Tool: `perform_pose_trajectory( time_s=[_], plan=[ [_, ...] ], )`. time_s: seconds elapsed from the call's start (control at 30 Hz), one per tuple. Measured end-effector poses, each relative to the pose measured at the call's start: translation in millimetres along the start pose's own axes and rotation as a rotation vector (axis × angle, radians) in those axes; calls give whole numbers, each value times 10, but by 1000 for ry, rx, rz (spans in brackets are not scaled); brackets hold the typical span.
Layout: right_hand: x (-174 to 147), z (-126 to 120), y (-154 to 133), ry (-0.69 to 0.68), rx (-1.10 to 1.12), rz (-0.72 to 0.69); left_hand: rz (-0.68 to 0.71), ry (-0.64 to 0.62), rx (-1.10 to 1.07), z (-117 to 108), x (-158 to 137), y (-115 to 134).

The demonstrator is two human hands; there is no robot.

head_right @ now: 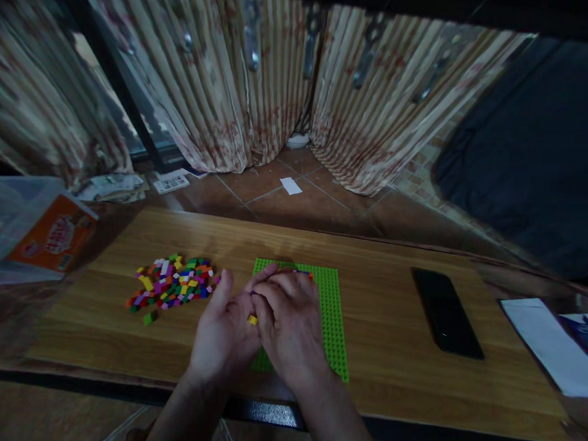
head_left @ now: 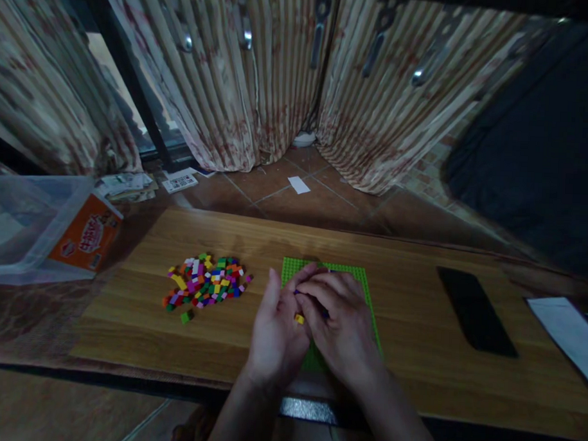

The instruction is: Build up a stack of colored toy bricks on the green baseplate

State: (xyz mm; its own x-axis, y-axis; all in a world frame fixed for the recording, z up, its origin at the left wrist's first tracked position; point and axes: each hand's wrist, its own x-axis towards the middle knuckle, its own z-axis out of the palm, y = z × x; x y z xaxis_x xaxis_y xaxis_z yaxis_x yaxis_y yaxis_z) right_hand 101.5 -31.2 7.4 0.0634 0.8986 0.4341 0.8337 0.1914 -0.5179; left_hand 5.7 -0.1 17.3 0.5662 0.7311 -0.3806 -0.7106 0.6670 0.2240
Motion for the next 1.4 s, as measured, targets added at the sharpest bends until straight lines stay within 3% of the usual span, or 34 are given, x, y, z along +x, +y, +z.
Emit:
perform_pose_trajectory(
  time_s=[0.1,0.2,0.33,0.47,0.67,0.93,1.2,1.4],
  plan=[
    [11,-51,30,-10,54,42,0,21,27,-12,9,0],
    [10,-171,235,62,156,120,55,74,33,-48,36,24],
    [-25,-332,662,215,267,301,153,280,-1,-126,70,104],
    [-72,-306,898,185,400,402,194,384,-26,-167,85,150],
    [-86,-136,916,60,446,390,153,375,-17,-132,95,118],
    [-80,-49,956,79,473,407,162,373,-4,-143,101,121],
    [-66,6,869,111,719,644,170,391,6,-132,97,121],
    [-54,24,827,139,838,679,166,380,-8,-126,93,113]
  ],
)
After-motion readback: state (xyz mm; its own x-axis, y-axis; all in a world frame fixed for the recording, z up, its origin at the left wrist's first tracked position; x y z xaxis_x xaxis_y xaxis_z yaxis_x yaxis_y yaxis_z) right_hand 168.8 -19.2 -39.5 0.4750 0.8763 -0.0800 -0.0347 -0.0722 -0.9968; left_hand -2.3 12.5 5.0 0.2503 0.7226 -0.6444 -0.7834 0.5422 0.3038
